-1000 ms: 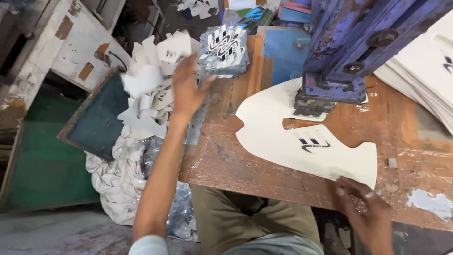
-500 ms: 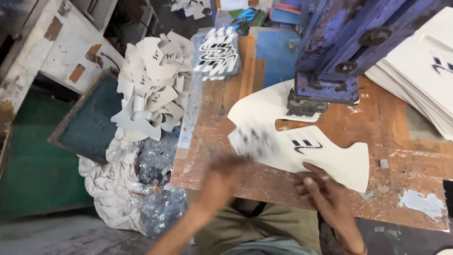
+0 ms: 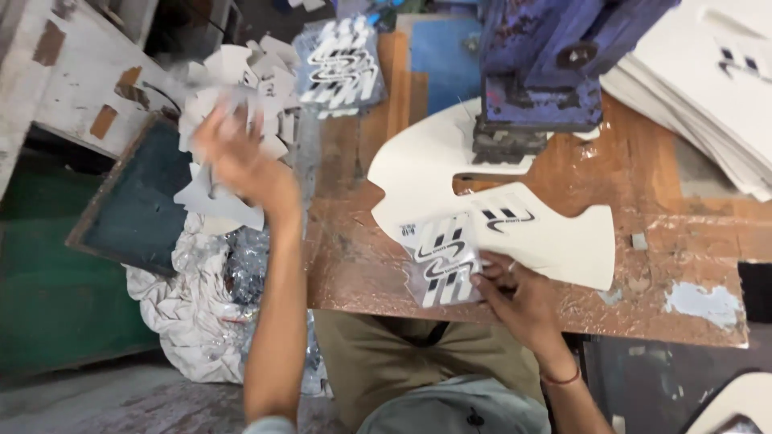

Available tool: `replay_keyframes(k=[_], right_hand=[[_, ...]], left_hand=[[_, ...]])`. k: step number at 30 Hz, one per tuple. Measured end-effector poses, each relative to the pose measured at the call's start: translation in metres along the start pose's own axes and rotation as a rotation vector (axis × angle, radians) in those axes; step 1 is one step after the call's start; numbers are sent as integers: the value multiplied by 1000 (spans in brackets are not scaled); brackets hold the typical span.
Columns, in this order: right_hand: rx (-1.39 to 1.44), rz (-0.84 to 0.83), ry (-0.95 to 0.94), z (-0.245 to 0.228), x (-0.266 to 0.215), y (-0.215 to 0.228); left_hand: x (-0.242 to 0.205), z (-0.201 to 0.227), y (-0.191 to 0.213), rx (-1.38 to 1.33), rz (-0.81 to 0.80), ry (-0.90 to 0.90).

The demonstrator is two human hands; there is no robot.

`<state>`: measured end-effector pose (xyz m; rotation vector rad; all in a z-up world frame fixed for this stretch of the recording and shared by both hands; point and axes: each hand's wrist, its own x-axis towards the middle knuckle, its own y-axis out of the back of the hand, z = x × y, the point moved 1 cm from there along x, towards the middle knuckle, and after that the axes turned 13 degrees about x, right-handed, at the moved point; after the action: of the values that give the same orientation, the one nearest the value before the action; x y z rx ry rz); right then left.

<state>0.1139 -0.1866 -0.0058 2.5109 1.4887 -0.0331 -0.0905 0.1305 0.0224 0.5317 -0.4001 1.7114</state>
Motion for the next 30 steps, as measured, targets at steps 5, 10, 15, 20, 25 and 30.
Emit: replay_keyframes(k=[5, 10, 15, 20, 25, 30], right_hand=[[24, 141, 55, 77, -19, 52], [-5, 633, 21, 61, -51, 186], [-382, 660, 38, 50, -46, 264], [-955, 671, 391, -49, -1, 220], [-924, 484, 801, -78, 146, 234], [-860, 395, 662, -54, 199, 247]], left_hand=[[44, -71, -70, 887, -639, -420], [-3, -6, -58, 801, -418, -745], [-44, 26, -103, 592, -623, -571], [-54, 11, -169, 635, -1085, -54], [-75, 27, -138, 768, -816, -268], [-67, -15, 6, 912, -799, -82]])
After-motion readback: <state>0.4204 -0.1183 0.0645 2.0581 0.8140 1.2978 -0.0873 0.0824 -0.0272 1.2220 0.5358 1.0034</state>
